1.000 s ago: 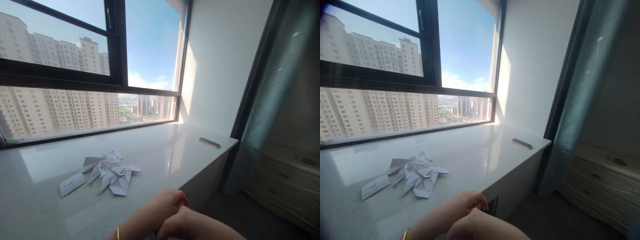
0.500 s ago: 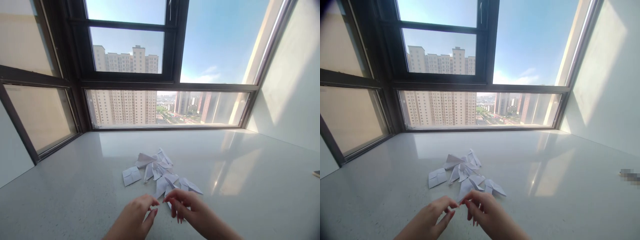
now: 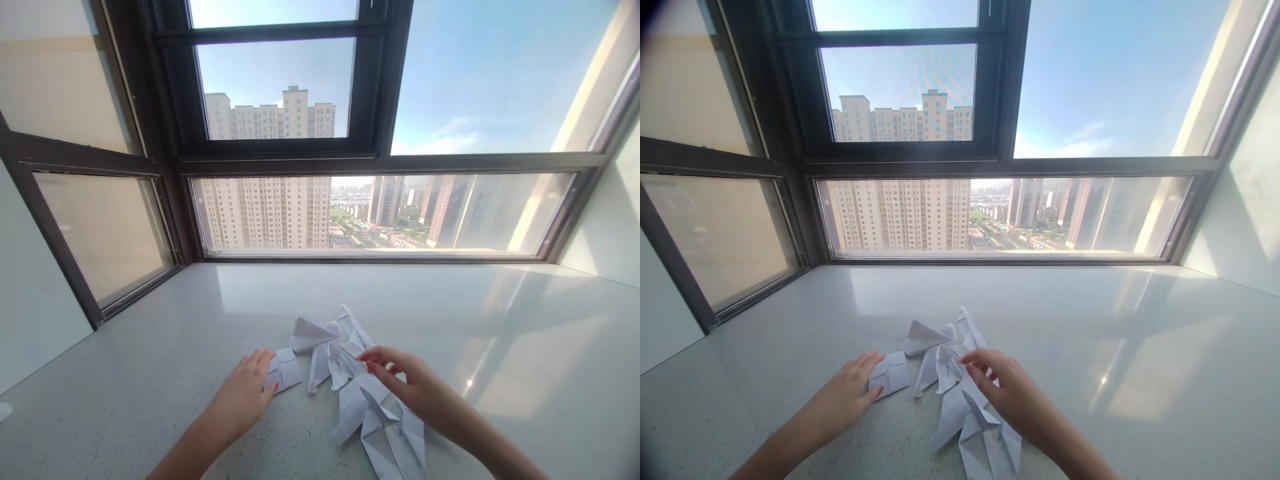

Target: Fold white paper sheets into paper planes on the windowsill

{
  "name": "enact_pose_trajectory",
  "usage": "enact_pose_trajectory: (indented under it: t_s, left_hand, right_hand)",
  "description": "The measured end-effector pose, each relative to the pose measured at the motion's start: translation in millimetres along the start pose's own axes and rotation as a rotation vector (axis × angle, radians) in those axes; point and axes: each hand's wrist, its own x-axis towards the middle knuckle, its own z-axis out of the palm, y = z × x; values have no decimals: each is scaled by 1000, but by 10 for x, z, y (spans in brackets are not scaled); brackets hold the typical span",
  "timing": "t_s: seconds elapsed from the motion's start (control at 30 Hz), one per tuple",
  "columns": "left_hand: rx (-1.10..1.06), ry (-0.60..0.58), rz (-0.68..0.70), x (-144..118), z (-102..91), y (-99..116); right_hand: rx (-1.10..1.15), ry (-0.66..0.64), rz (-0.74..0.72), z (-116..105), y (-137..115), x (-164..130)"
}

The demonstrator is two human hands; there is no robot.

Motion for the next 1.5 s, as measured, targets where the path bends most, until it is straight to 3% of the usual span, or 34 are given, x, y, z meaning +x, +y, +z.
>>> enact_pose_trajectory:
  t_s: [0.13, 0.27, 0.5, 0.63, 0.8, 0.97, 1.13, 1.5]
  left_hand:
    - [19, -81, 23, 70, 49, 53]
    - [16, -105, 19, 153, 135, 81]
    - [-116, -23, 124, 196, 234, 34]
    - [-161, 45, 22, 200, 177, 42]
    - [-326, 27, -40, 211, 94, 69]
    - [-338, 184, 67, 299, 88, 5]
    - [-439, 265, 99, 478, 116, -134]
    - [-450, 257, 53, 485, 80, -307]
  right_hand:
    - [-36, 65, 65, -76, 177, 86]
    - [-64, 24, 92, -138, 311, 78]
    - [-62, -70, 182, -192, 597, 122]
    - [-25, -76, 240, -195, 767, 186]
    - [2, -73, 236, -171, 799, 320]
    - [-50, -104, 341, -74, 769, 654]
    - [-37, -185, 312, 135, 628, 931]
    - [-13, -242, 41, 1071, -147, 1150]
